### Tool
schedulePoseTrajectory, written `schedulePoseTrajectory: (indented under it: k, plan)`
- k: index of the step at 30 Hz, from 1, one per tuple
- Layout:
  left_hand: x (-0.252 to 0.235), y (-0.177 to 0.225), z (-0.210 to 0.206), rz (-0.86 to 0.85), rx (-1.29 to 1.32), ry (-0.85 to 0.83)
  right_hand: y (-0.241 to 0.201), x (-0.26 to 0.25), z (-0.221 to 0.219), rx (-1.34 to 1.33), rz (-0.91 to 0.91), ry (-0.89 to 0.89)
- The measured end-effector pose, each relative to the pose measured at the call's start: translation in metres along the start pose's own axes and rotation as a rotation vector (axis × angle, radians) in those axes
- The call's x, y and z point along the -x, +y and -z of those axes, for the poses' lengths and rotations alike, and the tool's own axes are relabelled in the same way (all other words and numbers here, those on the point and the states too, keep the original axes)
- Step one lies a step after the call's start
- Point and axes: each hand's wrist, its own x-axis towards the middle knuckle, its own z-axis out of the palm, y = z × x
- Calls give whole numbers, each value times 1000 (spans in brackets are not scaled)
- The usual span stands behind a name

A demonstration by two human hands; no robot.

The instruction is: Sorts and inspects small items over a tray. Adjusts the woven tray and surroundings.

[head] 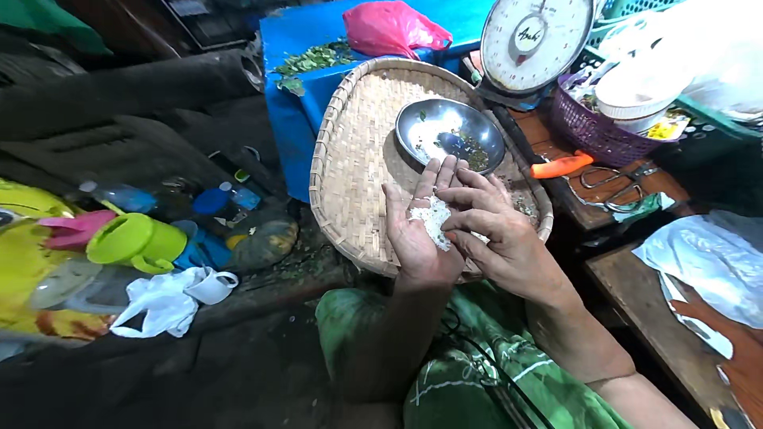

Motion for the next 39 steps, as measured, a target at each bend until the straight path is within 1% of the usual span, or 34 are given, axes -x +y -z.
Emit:
schedulePoseTrajectory:
  k: [4, 8, 10, 12, 15, 17, 21, 25, 35, 39]
  plan:
    - [0, 0, -1, -8, 22, 23, 2, -2, 7, -18, -2, 51]
    - [-3, -2, -3, -17, 69, 62, 3, 0, 28, 170, -64, 87]
    - [-3, -2, -4, -7, 82, 76, 1, 1, 32, 225, -63, 89]
    - [-1, -2, -4, 6, 78, 61, -4, 2, 29, 158, -11, 60]
    - [1, 0, 0, 37, 48, 8, -7, 3, 19, 17, 35, -46]
    - [1, 0, 2, 45, 18, -5, -5, 3, 13, 4, 39, -68]
    - [2, -1, 1, 58, 46, 45, -4, 3, 8, 0, 25, -83]
    - [3, -1, 0, 47, 44, 47, -3, 3, 7, 5, 6, -103]
    - [3, -1, 1, 65, 65, 33, -3, 1, -1, -46, 15, -24]
    - [3, -1, -1, 55, 68, 49, 0, 0, 9, -34, 3, 34]
